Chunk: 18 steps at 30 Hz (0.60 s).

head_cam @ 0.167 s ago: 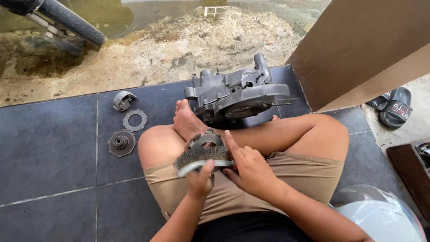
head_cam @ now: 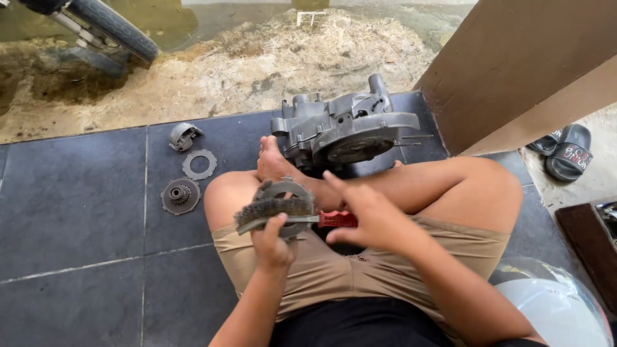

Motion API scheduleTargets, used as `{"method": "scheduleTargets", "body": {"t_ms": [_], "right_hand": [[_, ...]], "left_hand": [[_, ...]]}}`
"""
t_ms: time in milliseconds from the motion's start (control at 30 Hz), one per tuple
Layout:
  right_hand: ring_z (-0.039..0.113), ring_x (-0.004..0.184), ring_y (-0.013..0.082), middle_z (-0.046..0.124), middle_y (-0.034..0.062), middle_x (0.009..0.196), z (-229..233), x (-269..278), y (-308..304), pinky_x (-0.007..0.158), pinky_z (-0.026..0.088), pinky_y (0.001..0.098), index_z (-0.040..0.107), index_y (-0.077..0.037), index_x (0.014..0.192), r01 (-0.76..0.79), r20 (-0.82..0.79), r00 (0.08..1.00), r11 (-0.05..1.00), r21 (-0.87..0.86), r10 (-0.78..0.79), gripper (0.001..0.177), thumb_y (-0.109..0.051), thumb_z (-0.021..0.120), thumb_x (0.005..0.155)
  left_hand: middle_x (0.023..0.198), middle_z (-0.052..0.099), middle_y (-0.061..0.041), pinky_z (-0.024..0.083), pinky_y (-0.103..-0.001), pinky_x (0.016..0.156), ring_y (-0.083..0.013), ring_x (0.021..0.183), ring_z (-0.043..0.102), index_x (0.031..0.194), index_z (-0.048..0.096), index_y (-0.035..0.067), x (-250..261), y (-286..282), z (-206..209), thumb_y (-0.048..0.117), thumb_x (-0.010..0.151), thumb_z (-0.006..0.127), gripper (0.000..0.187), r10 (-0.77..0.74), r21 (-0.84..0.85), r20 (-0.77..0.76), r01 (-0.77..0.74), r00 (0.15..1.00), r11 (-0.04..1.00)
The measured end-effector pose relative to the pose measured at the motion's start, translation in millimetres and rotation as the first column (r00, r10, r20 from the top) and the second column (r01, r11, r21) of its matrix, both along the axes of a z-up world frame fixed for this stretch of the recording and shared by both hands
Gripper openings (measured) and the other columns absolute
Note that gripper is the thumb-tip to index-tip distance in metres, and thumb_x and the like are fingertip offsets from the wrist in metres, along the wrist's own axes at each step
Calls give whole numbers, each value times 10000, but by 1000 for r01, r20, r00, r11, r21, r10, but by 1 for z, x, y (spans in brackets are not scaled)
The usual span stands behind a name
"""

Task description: Cleaning a circular metal motorcycle component using a wire brush to remove dirt or rust.

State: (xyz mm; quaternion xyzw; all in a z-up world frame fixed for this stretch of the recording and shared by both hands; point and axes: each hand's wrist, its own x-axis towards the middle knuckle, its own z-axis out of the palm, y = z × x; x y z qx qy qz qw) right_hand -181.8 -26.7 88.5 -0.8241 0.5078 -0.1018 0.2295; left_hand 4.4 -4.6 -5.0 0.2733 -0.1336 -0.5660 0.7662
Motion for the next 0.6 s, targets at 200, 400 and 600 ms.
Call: {"method": "scheduleTargets", "body": {"t_ms": [200,400,600], "right_hand": [[622,1225,355,721,97,1213,-15,-11,-45,1090,290,680,367,-218,1587,137,-167,981,968,208,-103,908,-644,681,850],[589,1317,383,660,199,1343,-98,26,-95,1081,467,539,442,-98,1553,101,-225,974,950,296,-34,939,-741,563,879],[588,1332,360,641,199,1384,-161,52,-130,1090,495,496,479,-113,1508,121,-322,947,931,343,-5,1157,-896,670,677]], "left_hand": [[924,628,-224,621,-589,752,-431,801,685,1043,617,-53,31,24,47,-80,727,626,317,86,103,-295,-58,952,993],[1235,691,-261,558,-650,990,-440,1144,680,1244,669,-4,51,53,-6,107,830,597,434,-67,7,-364,74,929,997],[1104,768,-164,618,-515,895,-302,993,756,1180,721,99,125,90,-49,169,945,662,252,-31,134,-86,43,996,990]]}}
